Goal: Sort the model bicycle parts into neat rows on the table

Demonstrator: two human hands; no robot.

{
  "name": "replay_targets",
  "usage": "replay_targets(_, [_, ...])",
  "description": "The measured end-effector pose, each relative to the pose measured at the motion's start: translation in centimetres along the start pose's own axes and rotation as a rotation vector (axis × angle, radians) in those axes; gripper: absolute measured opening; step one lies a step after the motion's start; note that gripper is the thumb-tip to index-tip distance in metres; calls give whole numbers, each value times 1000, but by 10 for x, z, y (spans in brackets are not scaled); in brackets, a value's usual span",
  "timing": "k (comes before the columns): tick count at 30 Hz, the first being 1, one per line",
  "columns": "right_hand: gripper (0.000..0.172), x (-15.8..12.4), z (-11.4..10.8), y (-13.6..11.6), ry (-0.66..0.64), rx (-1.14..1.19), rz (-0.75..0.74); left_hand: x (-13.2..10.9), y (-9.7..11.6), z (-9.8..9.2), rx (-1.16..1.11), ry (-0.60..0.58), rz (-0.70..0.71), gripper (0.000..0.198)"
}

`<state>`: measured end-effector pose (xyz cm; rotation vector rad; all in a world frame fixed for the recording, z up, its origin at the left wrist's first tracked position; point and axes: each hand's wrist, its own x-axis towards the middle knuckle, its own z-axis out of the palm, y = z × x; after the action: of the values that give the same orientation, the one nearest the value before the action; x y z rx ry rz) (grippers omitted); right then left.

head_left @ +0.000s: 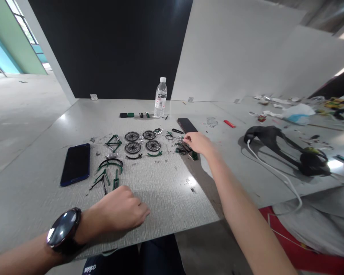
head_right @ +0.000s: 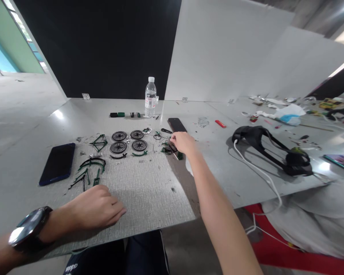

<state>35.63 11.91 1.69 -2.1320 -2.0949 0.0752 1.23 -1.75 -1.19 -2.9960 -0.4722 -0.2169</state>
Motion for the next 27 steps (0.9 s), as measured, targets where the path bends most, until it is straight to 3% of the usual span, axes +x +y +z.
replay_targets(8, [18, 0, -3, 4, -41, 11, 7, 0, 0, -1, 10, -19, -3, 32])
replay_targets(18, [24, -6, -20, 26, -25, 3, 293, -1, -1, 3, -23, -4, -5, 34])
replay_targets(27, [14, 1, -9, 26, -96, 84, 180, 0, -1, 1, -22, -8, -8, 33])
